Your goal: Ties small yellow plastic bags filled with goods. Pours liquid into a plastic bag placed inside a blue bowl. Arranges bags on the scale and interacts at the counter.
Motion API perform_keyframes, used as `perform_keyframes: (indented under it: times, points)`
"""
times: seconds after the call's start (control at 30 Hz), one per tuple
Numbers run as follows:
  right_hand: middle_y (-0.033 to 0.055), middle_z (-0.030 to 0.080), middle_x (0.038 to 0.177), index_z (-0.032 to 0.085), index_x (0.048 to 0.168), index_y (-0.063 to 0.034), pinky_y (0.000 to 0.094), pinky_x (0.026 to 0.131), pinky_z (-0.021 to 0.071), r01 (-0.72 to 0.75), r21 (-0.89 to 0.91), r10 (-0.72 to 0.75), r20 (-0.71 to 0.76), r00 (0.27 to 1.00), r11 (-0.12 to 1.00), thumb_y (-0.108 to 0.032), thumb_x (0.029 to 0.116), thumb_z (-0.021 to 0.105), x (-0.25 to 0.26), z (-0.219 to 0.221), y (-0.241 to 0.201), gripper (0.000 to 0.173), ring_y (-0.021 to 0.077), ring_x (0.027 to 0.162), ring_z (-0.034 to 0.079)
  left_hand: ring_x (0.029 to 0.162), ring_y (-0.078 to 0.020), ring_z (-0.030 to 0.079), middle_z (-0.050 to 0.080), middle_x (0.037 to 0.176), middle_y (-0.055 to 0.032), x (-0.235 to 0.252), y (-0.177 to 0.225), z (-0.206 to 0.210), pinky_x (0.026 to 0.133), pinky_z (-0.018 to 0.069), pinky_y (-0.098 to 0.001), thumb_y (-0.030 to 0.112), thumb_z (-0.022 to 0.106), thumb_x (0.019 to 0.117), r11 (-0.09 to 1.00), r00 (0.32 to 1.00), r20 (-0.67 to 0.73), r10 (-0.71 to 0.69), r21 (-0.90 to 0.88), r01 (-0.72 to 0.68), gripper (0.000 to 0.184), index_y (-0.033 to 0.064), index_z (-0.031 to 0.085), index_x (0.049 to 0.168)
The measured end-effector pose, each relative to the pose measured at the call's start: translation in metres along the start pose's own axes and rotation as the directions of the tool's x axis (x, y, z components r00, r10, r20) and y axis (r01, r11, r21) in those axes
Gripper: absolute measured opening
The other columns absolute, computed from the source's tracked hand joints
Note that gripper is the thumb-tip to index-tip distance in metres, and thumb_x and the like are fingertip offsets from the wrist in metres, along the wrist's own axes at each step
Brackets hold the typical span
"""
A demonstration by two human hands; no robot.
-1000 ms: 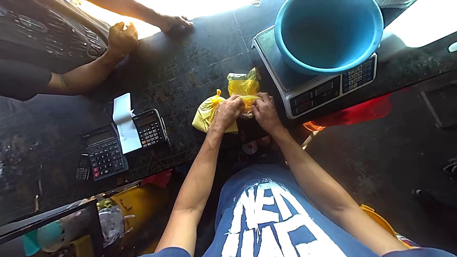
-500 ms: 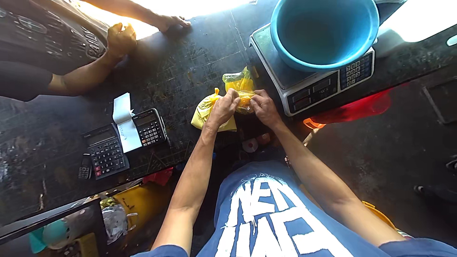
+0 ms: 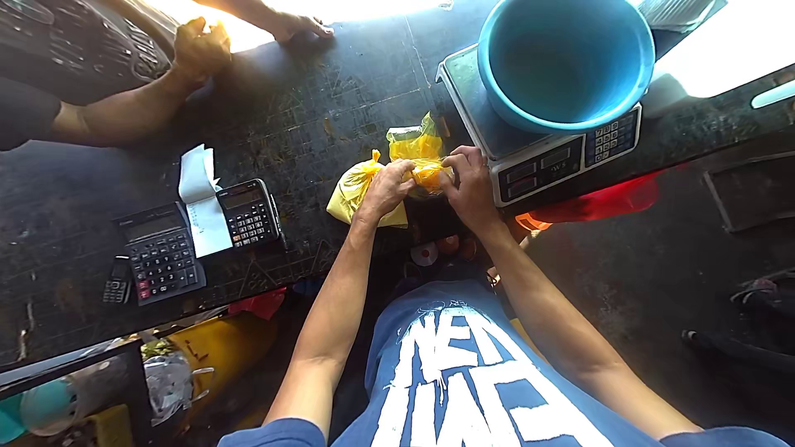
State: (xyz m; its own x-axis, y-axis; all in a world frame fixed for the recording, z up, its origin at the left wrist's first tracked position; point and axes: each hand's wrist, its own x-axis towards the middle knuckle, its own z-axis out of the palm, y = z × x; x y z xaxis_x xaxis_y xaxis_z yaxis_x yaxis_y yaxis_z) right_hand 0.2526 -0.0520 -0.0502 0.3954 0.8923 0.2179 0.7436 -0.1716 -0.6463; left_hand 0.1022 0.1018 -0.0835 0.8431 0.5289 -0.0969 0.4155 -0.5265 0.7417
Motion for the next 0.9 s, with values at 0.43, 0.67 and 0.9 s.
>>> perform_keyframes:
  times: [0.43,0.67,0.9]
  points:
    - [0.0184,0.056,0.127,0.067,0.102,-0.0052,0.047,0.095,0.0531,0.164,0.082,-0.164,-0.011,0.986,0.983,-0.011,0.0933,0.073,-0.013,0.028,0.013,0.012,0.0361,0.118,0.056,0.122,-0.03,0.053,0.057,0.13,-0.0124,-0.047,0.061,0.025,0.101,0.0465,-0.0493,0.034,0.067,0.0983,0.972,0.917,-0.345,-0.2,-0.189,0.141,0.025,0.0101,0.07,0.106]
    - [0.0179,0.061,0.121,0.072,0.105,-0.0051,0.0469,0.094,0.0544,0.127,0.072,-0.126,-0.009,0.992,0.989,-0.009,0.0944,0.07,-0.012,0.034,0.026,0.011,0.0354,0.115,0.059,0.118,-0.0204,0.057,0.057,0.132,-0.0099,-0.043,0.044,0.034,0.095,0.0511,-0.0383,0.018,0.055,0.1031,0.916,0.886,-0.36,-0.292,-0.371,0.152,0.019,0.0064,0.071,0.104]
    - [0.0144,0.061,0.112,0.073,0.102,-0.0062,0.0433,0.088,0.053,0.103,0.101,-0.1,-0.036,0.994,0.99,-0.018,0.095,0.072,-0.015,0.004,0.007,0.014,0.0312,0.107,0.059,0.075,-0.0088,0.061,0.068,0.091,-0.0031,-0.055,0.05,0.027,0.069,0.0522,-0.0262,0.017,0.062,0.1018,0.763,0.892,-0.264,-0.366,-0.633,0.126,0.013,0.0065,0.068,0.107]
